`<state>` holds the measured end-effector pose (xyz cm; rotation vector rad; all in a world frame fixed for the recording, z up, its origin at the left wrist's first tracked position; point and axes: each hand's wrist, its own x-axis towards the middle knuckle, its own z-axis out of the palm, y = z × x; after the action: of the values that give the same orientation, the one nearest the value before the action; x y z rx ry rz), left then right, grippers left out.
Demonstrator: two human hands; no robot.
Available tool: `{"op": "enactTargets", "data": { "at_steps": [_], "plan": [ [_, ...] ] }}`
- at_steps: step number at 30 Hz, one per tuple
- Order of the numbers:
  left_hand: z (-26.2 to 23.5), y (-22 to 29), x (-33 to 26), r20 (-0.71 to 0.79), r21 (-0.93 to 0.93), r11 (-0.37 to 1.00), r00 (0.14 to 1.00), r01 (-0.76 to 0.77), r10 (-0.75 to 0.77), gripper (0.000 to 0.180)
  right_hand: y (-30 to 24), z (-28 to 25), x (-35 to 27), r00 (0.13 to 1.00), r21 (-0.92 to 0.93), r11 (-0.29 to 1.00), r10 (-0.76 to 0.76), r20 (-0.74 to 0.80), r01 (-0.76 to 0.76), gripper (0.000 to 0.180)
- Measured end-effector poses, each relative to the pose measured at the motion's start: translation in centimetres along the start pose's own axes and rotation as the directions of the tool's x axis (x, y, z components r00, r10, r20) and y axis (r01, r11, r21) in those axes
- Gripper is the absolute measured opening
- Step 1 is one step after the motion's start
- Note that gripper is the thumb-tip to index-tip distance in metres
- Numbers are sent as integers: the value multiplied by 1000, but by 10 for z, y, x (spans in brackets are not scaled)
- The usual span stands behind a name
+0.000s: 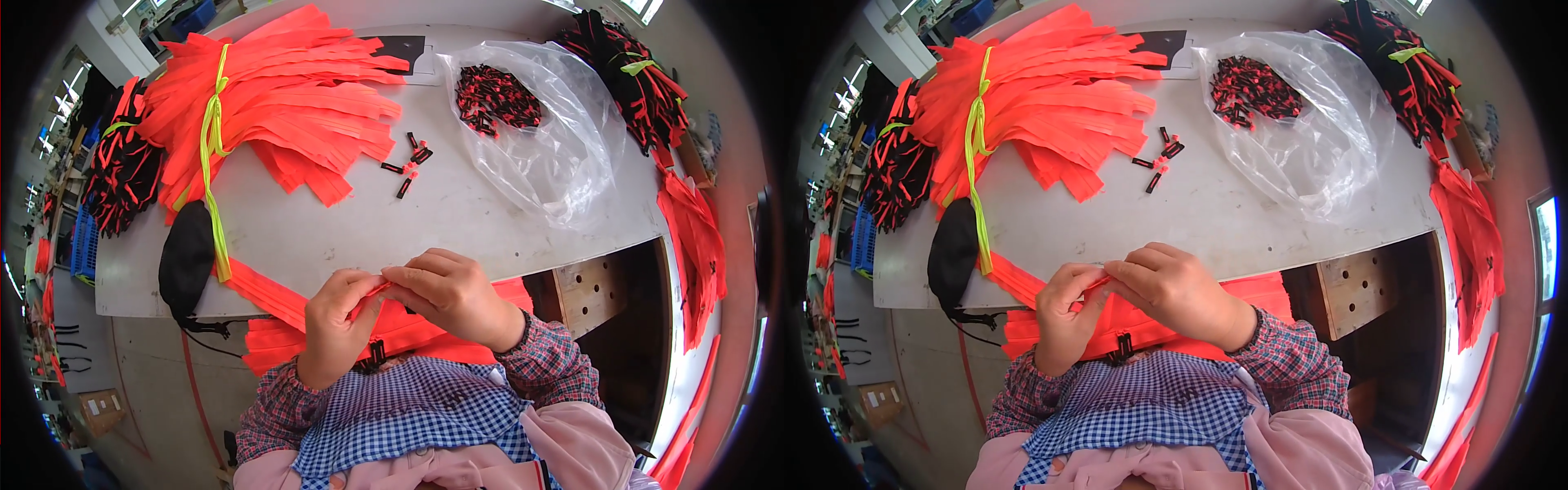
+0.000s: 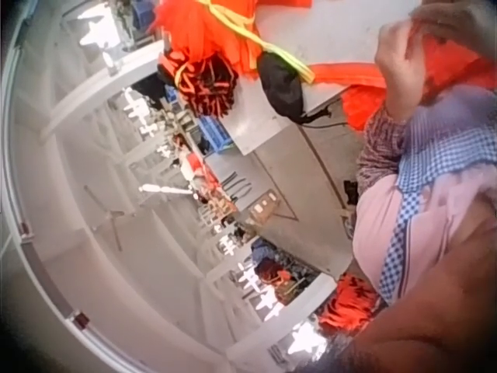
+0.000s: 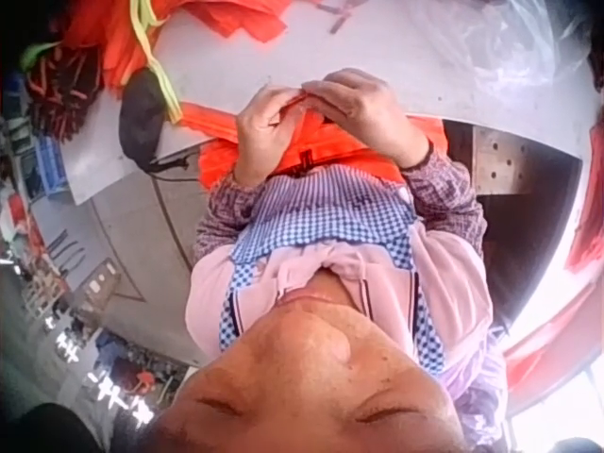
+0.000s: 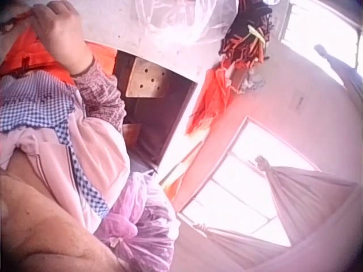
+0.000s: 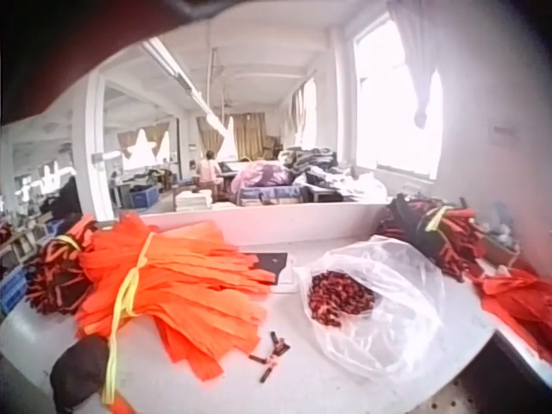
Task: Manually attaching plastic sliders or components to fabric zipper strips at a workbench.
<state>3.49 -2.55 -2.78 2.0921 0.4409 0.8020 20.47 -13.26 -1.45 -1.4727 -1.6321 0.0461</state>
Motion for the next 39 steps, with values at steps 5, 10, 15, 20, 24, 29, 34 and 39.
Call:
{"op": "enactTargets", "data": {
  "at_steps": [5,10,15,20,24,29,34,39],
  "plan": [
    [-6,0,2,94,-247,940,971,236,-219,17,1,0,-2,988,138,979,142,64,-150,29],
    [-10,-5,3,156,-539,759,929,366,-337,17,7,8,-13,772,682,448,569,282,-579,22],
    [-7,-13,2,260,-740,474,853,478,-454,16,17,18,-21,824,813,276,423,376,-513,15],
    [-6,-18,2,322,-841,256,820,477,-473,23,13,24,-22,849,855,236,398,348,-461,11],
    [-8,-18,3,390,-826,242,827,509,-406,30,15,23,-18,801,823,139,366,474,-551,12],
    [-15,-24,6,498,-773,239,796,587,-345,29,17,21,-17,729,771,68,388,564,-633,14],
    [-14,-28,5,566,-770,123,758,627,-323,29,21,19,-15,670,737,-77,360,649,-672,15],
    [-16,-23,10,595,-721,177,730,670,-337,34,20,20,-18,652,735,-111,387,652,-669,14]
  ]
}}
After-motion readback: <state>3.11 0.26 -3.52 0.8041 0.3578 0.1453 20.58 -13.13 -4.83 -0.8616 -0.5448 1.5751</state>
